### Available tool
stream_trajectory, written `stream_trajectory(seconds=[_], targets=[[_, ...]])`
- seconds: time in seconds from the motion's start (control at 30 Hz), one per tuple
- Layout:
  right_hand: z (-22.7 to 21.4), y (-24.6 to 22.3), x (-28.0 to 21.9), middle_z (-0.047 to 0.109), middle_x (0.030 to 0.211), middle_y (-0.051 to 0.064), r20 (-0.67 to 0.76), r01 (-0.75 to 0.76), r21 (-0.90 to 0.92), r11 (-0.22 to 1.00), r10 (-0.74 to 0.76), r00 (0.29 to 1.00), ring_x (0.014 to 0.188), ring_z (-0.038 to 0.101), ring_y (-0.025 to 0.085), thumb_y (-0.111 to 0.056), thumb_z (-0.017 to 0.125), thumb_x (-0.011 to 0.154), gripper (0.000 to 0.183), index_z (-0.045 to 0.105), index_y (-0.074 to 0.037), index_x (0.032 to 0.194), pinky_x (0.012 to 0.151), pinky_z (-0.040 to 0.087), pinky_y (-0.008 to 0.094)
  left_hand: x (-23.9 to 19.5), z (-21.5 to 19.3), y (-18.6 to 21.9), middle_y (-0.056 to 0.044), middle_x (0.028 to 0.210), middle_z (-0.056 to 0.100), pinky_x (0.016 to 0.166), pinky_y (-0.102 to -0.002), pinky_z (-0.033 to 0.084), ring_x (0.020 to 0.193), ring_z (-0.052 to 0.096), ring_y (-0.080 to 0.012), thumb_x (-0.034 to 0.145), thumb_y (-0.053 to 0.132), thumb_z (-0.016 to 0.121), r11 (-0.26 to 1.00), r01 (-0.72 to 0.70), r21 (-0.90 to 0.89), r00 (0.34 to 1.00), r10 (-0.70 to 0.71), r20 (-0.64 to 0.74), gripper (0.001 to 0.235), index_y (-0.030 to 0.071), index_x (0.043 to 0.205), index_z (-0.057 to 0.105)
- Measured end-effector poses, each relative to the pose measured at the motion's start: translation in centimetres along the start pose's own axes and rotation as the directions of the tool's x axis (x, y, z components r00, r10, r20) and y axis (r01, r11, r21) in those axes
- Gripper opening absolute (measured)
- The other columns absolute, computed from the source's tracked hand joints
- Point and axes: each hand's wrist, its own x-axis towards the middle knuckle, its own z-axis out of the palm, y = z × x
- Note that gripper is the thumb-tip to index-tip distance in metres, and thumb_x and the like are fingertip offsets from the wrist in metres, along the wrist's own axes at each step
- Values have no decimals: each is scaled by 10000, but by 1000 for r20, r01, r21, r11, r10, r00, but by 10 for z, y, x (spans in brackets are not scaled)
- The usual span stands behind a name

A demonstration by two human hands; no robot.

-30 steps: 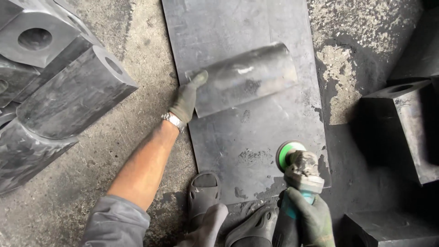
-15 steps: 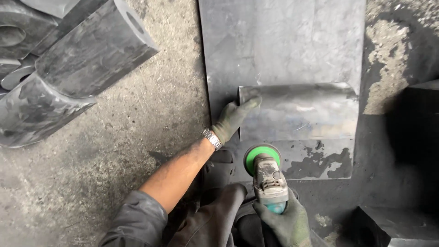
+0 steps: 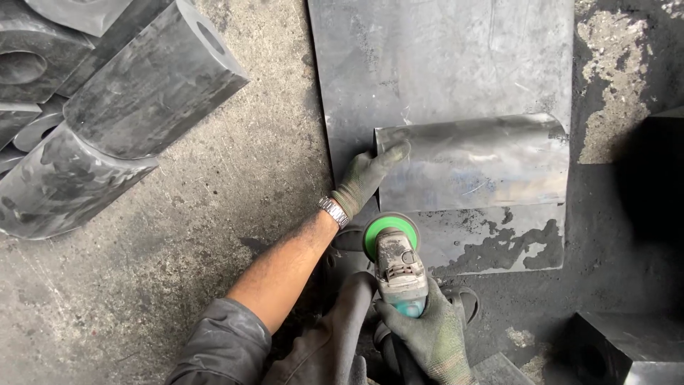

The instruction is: Grinding the surface of large black industrial blocks using an angle grinder.

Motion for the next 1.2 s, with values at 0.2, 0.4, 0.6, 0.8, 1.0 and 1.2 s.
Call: stream_trajectory(seconds=[0.2,0.4,0.6,0.8,1.0,1.2], targets=[[1,-3,3,823,989,66,63,-86,11,996,85,994,911,798,156,-388,908,662,696,680,-128,1266,854,601,327,-2,1,2,63,763,647,720,-254,484,760,573,-56,824,635,698,997,-60,-53,998,60,-3,561,99,968,781],[-8,27,9,824,981,70,74,-124,169,978,113,991,881,791,162,-293,881,671,635,683,-112,1247,816,617,316,-1,2,0,58,917,728,822,-239,505,893,636,-35,824,621,707,982,-122,-142,991,129,41,587,96,1080,771],[-47,88,24,804,962,102,-30,-170,328,929,190,981,849,767,175,-212,842,726,476,692,-35,1142,766,634,317,-5,2,4,50,888,683,805,-238,490,855,600,-51,830,616,698,987,-53,-155,997,60,40,609,93,1137,761],[-61,91,27,789,932,143,-111,-218,375,901,277,955,801,726,216,-213,810,811,401,713,17,1124,739,596,363,0,1,-6,-9,886,653,778,-274,470,836,574,-105,877,582,729,992,31,-126,999,-28,26,623,6,1107,783],[-37,65,22,785,927,81,-23,-160,437,885,189,982,808,751,166,-173,847,668,465,690,-57,1090,733,635,319,1,2,-6,-2,1166,737,971,-249,510,1084,665,-80,863,442,735,929,-87,-361,992,112,50,507,70,1207,722],[-58,65,26,805,933,104,-32,-147,415,898,176,984,816,733,165,-182,824,737,395,737,-46,1097,745,597,305,8,1,-15,-15,1164,739,989,-268,509,1089,662,-101,878,385,763,909,-48,-414,996,73,45,523,8,1236,711]])
